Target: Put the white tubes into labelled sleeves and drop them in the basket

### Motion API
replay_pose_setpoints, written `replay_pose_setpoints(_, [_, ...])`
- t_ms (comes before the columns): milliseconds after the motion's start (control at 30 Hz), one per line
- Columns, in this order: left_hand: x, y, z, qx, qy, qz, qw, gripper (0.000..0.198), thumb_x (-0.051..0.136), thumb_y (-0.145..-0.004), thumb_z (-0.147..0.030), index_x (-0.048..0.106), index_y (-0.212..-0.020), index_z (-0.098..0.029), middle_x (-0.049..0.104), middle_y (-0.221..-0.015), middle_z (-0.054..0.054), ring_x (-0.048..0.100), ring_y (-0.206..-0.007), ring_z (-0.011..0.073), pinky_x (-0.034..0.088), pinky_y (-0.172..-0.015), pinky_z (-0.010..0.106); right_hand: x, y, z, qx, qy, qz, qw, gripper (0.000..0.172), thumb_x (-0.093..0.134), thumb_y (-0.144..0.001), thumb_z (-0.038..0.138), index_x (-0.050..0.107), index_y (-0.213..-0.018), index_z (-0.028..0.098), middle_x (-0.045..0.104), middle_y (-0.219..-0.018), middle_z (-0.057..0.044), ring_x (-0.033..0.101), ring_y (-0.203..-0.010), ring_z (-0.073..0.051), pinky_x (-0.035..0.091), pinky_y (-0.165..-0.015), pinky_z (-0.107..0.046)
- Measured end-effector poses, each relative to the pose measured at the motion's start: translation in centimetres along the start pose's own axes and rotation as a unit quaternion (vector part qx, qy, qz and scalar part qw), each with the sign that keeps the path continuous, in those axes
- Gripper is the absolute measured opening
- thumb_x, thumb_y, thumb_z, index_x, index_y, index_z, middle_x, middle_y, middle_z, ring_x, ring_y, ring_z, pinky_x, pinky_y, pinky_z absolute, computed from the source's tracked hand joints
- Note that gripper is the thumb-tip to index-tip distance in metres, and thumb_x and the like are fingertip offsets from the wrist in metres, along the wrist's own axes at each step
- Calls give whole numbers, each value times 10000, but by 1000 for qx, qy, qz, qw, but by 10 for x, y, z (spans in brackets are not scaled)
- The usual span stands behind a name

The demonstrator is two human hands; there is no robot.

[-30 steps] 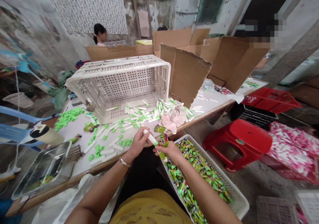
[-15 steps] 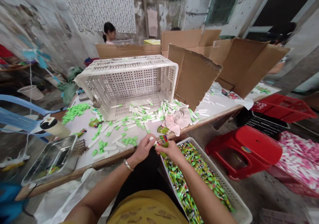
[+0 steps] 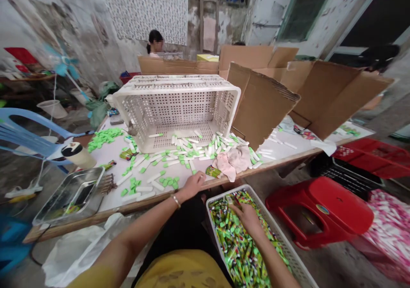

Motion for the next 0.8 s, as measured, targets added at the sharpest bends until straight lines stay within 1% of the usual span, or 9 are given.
replay_pose_setpoints(100, [-9,-36,34,-90,-68,-27,993,259,334,-870,-252,540,-957,-121,606,-919,129,563,-845,217,397,-728,303,-25,1,-41,86,55,-80,992,229,655,-559,444,573,-515,235,601,-511,-50,574,-514,-232,398,-506,-323])
replay_pose_setpoints(133, [-10,-45,42,-107,-78,-34,991,260,354,-862,-244,521,-996,-97,586,-973,165,556,-884,235,396,-742,317,-27,1,-48,110,24,-87,990,227,633,-577,460,579,-556,240,617,-541,-57,578,-508,-231,404,-490,-326])
replay_pose_setpoints(200, [-8,-60,52,-134,-100,-43,985,298,411,-842,-252,473,-1072,-73,528,-1078,206,534,-956,252,394,-769,323,-21,3,-47,134,-80,-74,985,247,601,-605,489,586,-627,243,640,-593,-60,588,-509,-223,424,-471,-325])
replay_pose_setpoints(300, [-1,-71,55,-157,-129,-42,978,353,471,-809,-217,423,-1128,-74,473,-1151,208,520,-1002,247,400,-780,299,4,3,-18,118,-239,2,964,261,633,-613,478,610,-685,228,660,-656,-55,618,-571,-209,479,-525,-323])
replay_pose_setpoints(367, [2,-73,55,-167,-148,-33,974,354,452,-797,-144,406,-1139,-65,474,-1142,206,533,-986,241,409,-764,289,22,0,7,103,-299,48,947,263,680,-602,448,634,-706,211,667,-683,-52,632,-615,-206,507,-591,-329])
replay_pose_setpoints(433, [2,-73,58,-171,-172,-22,970,361,415,-789,-88,392,-1148,-54,474,-1130,216,545,-966,243,417,-752,294,38,-5,27,95,-338,69,934,283,727,-578,413,651,-741,194,669,-689,-45,640,-643,-200,519,-644,-334])
replay_pose_setpoints(567, [-7,-64,69,-143,-219,13,965,354,384,-790,-63,417,-1143,-69,463,-1144,215,541,-978,264,414,-785,336,66,-20,49,86,-359,68,927,337,789,-513,357,649,-744,156,664,-638,-43,640,-613,-198,525,-619,-337])
replay_pose_setpoints(667, [-15,-53,77,-115,-241,40,963,323,384,-789,-60,467,-1100,-86,470,-1140,195,528,-1000,275,404,-815,363,86,-29,58,80,-347,62,933,344,810,-459,350,640,-674,143,659,-607,-48,625,-562,-194,518,-567,-330])
replay_pose_setpoints(800, [-26,-38,85,-107,-250,54,961,343,441,-754,-70,475,-1095,-84,464,-1151,200,522,-1009,287,396,-825,387,106,-37,65,68,-331,49,940,362,821,-406,350,627,-639,153,652,-587,-45,604,-529,-188,499,-512,-313])
Point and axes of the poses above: each hand's wrist, its own y-axis away from the middle knuckle, its own x-axis out of the palm, z = x × y, the point moved 3 cm from there along -y, towards the middle knuckle
